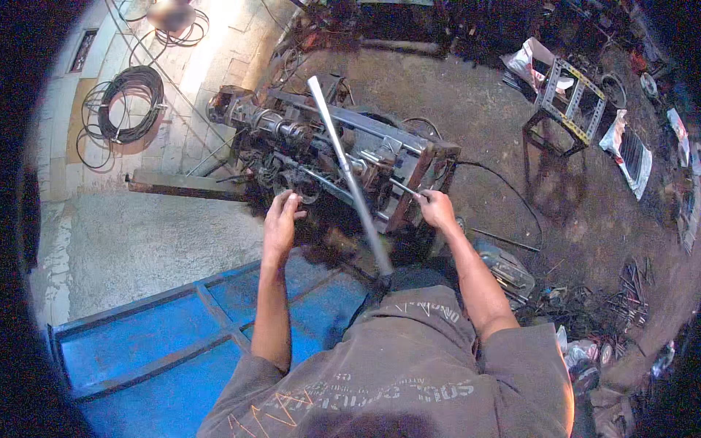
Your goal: Manually bending metal rods using a specialized fabrication machine and a lever tool.
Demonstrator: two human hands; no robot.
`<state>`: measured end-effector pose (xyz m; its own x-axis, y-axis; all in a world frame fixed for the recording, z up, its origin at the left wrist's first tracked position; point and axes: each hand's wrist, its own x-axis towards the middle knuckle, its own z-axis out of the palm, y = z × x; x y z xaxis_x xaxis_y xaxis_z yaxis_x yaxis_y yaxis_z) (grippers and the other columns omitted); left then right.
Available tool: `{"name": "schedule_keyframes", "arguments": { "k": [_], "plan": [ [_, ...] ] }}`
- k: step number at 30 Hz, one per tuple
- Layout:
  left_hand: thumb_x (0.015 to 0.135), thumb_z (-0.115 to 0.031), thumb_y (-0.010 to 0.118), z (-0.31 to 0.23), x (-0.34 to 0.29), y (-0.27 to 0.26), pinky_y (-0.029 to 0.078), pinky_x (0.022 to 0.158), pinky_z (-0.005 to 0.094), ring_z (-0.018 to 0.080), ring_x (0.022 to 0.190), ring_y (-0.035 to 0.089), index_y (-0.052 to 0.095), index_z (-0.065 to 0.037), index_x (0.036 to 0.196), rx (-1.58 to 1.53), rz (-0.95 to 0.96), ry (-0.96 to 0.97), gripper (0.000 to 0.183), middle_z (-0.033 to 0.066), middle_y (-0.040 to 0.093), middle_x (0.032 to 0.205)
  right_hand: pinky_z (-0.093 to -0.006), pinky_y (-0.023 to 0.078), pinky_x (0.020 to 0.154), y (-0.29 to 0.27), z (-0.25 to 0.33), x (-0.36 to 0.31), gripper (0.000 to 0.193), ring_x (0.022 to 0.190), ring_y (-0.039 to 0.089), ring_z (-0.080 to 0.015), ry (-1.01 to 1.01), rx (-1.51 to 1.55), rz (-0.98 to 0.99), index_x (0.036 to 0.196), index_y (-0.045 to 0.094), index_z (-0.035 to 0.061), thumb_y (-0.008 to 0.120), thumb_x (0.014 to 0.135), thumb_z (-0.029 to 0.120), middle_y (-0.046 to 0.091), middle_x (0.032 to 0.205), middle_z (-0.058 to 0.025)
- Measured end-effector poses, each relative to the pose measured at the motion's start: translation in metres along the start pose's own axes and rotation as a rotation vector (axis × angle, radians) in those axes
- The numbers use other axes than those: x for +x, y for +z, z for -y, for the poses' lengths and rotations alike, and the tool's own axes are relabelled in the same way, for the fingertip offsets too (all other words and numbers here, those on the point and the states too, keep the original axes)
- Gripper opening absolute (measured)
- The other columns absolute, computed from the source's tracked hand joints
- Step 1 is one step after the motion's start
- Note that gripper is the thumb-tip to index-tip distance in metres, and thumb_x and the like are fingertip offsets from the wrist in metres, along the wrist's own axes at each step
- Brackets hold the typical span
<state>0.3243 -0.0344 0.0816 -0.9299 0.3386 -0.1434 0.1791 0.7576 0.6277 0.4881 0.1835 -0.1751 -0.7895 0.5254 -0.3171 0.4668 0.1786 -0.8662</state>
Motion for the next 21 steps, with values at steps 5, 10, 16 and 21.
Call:
{"name": "schedule_keyframes", "arguments": {
  "k": [5, 10, 16, 21],
  "plan": [
    [0.097, -0.038, 0.047, 0.009, 0.026, 0.018, 0.051, 0.083, 0.0355, 0.0248, 0.091, 0.067, 0.058, 0.005, 0.117, -0.230, 0.221, -0.235, 0.049, 0.0216, 0.066, 0.098, -0.0410, 0.049, 0.077, -0.002, 0.003, 0.000, 0.032, 0.088, 0.065, -0.0362, 0.043, -0.022, 0.015, 0.100, 0.069, 0.0043, 0.059, 0.089, 0.033, 0.067, 0.092, -0.0209],
    [0.092, -0.047, 0.051, -0.069, 0.092, 0.053, 0.046, 0.092, 0.0378, 0.0333, 0.108, 0.062, 0.059, 0.004, 0.117, 0.004, 0.081, 0.201, 0.057, 0.0264, 0.064, 0.109, -0.0408, 0.049, 0.076, -0.001, 0.005, -0.002, 0.031, 0.085, 0.065, -0.0367, 0.052, -0.066, 0.015, 0.099, 0.068, 0.0038, 0.059, 0.090, 0.032, 0.067, 0.090, -0.0209],
    [0.089, -0.038, 0.054, -0.162, 0.062, 0.181, 0.045, 0.094, 0.0482, 0.0438, 0.108, 0.057, 0.055, 0.003, 0.116, 0.188, 0.195, 0.455, 0.049, 0.0277, 0.061, 0.113, -0.0442, 0.049, 0.081, 0.024, -0.043, 0.019, 0.032, 0.093, 0.064, -0.0383, 0.013, -0.075, 0.048, 0.104, 0.068, 0.0077, 0.059, 0.089, 0.034, 0.067, 0.098, -0.0212],
    [0.088, -0.035, 0.057, -0.141, -0.012, 0.187, 0.043, 0.090, 0.0518, 0.0403, 0.099, 0.059, 0.060, 0.001, 0.097, 0.184, 0.505, 0.708, 0.036, 0.0229, 0.063, 0.103, -0.0400, 0.051, 0.078, 0.002, -0.002, -0.004, 0.033, 0.089, 0.066, -0.0349, -0.180, 0.099, -0.031, 0.105, 0.067, 0.0072, 0.062, 0.087, 0.035, 0.067, 0.098, -0.0210]
  ]
}}
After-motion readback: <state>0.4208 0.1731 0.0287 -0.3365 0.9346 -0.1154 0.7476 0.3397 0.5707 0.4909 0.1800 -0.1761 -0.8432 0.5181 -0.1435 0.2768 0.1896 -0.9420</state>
